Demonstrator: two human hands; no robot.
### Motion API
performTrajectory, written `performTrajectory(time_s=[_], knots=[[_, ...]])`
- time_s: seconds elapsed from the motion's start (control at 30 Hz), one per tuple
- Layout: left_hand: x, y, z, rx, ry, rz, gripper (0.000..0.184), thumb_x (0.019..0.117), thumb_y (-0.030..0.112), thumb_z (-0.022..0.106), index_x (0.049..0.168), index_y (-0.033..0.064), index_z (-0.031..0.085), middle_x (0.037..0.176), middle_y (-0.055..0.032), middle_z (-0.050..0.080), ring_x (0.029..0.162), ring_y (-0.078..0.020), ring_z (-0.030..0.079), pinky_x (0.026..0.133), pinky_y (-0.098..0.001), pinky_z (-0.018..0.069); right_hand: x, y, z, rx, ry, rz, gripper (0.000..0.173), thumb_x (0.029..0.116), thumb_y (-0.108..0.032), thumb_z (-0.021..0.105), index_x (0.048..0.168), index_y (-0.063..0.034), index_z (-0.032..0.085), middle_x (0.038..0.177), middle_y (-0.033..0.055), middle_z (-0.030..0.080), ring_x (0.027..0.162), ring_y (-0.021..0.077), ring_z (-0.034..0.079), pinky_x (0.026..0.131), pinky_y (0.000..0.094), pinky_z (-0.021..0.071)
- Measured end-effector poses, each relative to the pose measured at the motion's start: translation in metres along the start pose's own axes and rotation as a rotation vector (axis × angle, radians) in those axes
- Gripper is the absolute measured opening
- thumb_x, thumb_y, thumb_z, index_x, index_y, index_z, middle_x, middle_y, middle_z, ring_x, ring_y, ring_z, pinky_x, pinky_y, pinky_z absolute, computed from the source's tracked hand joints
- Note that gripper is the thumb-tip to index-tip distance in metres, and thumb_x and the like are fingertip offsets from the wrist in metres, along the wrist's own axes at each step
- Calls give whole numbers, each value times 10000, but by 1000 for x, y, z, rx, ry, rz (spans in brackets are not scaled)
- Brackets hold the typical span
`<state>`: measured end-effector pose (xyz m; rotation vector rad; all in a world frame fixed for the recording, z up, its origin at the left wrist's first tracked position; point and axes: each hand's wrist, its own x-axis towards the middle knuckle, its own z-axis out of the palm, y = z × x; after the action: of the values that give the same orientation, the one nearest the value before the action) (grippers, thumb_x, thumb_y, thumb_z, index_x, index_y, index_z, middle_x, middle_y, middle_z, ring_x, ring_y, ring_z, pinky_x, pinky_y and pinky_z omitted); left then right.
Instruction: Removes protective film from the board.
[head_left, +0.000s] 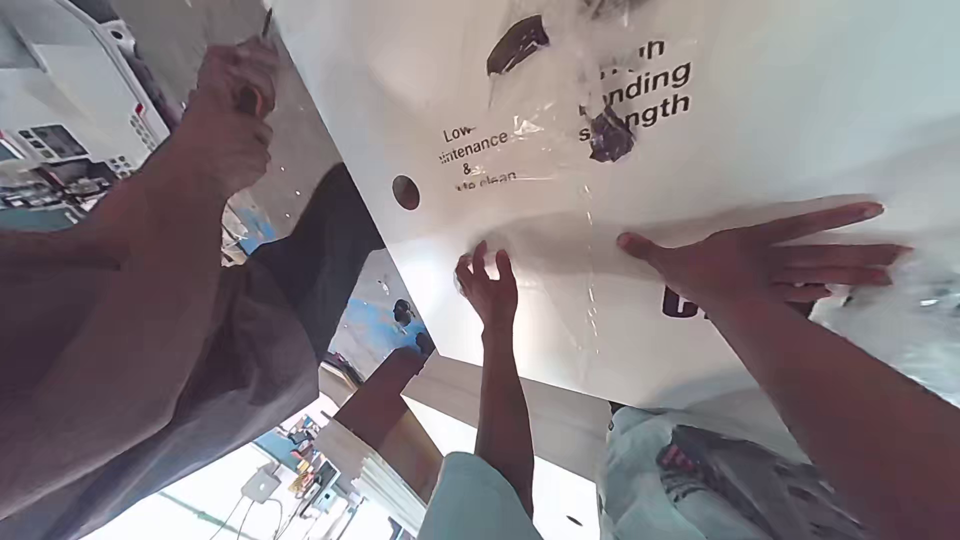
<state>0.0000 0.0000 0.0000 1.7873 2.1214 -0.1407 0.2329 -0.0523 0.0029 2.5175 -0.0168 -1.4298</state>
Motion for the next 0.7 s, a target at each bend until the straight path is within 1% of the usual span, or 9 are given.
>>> performTrajectory(time_s=[0.07, 0.1, 0.3, 0.4, 0.5, 0.53, 0.6, 0.63, 0.7], knots=[[2, 20, 30, 120, 168, -15, 346, 1006, 237, 514, 1174, -21, 672, 1254, -299, 601, 1265, -462, 529, 1085, -576, 403, -1, 5, -2, 7, -28, -38, 1708, 507, -886, 750, 1555, 8, -261, 1578, 400, -261, 1495, 586, -119, 1163, 733, 53], [4, 35, 40, 200, 179, -84, 352, 1016, 207, 472, 1174, -55, 646, 1240, -296, 608, 1251, -453, 542, 1081, -561, 408, 1, 6, -4, 10, -36, -58, 1698, 520, -886, 744, 1552, 8, -267, 1583, 398, -253, 1498, 582, -124, 1166, 732, 39], [16, 47, 19, 105, -33, -313, 449, 1091, 194, 317, 1100, -77, 675, 1142, -255, 678, 1162, -384, 630, 1001, -545, 478, -2, 2, -1, -14, -41, -44, 1714, 505, -887, 753, 1551, 3, -273, 1584, 401, -246, 1497, 574, -139, 1164, 724, -12], [9, 48, 7, -259, -104, -363, 448, 1080, 166, 321, 935, -97, 653, 913, -232, 655, 957, -327, 625, 876, -522, 480, 3, 5, -6, -54, -80, -94, 1614, 545, -908, 715, 1595, 73, -20, 1643, 370, -20, 1528, 532, 46, 1178, 712, 69], [6, 48, 3, -780, -75, -428, 320, 1018, 91, 333, 713, 119, 425, 642, 32, 457, 648, -69, 493, 664, -260, 447, 10, 4, 1, -56, -56, -66, 1677, 500, -922, 723, 1589, 67, -83, 1641, 361, -101, 1530, 527, -23, 1174, 721, 43], [-2, 48, 0, -1019, -106, -450, 345, 1017, 98, 314, 694, 161, 418, 601, 59, 466, 591, -54, 494, 616, -240, 451, 10, 4, 3, -65, -39, -61, 1678, 492, -927, 722, 1593, 57, -75, 1643, 359, -89, 1533, 522, -9, 1171, 724, 57], [-42, 49, 4, -1526, -402, -399, 443, 990, 229, 329, 596, 252, 529, 530, 101, 539, 501, -28, 539, 507, -222, 464, 12, 5, 6, -124, -42, -24, 1726, 463, -973, 678, 1580, 35, -166, 1640, 355, -128, 1536, 511, -23, 1178, 719, 80], [-74, 63, 9, -1696, -653, -375, 456, 1018, 272, 362, 657, 246, 638, 580, 96, 624, 541, -19, 606, 532, -213, 514, 11, 5, 3, -146, -53, -42, 1688, 495, -977, 659, 1586, 54, -115, 1642, 362, -93, 1534, 515, 6, 1177, 713, 95], [-133, 123, 13, -1787, -867, -515, 471, 1045, 193, 280, 652, 237, 537, 549, 99, 561, 489, -4, 536, 485, -188, 452, 9, 6, -2, -172, -66, -137, 1540, 569, -970, 620, 1575, 99, 154, 1643, 354, 82, 1521, 509, 135, 1166, 707, 159]])
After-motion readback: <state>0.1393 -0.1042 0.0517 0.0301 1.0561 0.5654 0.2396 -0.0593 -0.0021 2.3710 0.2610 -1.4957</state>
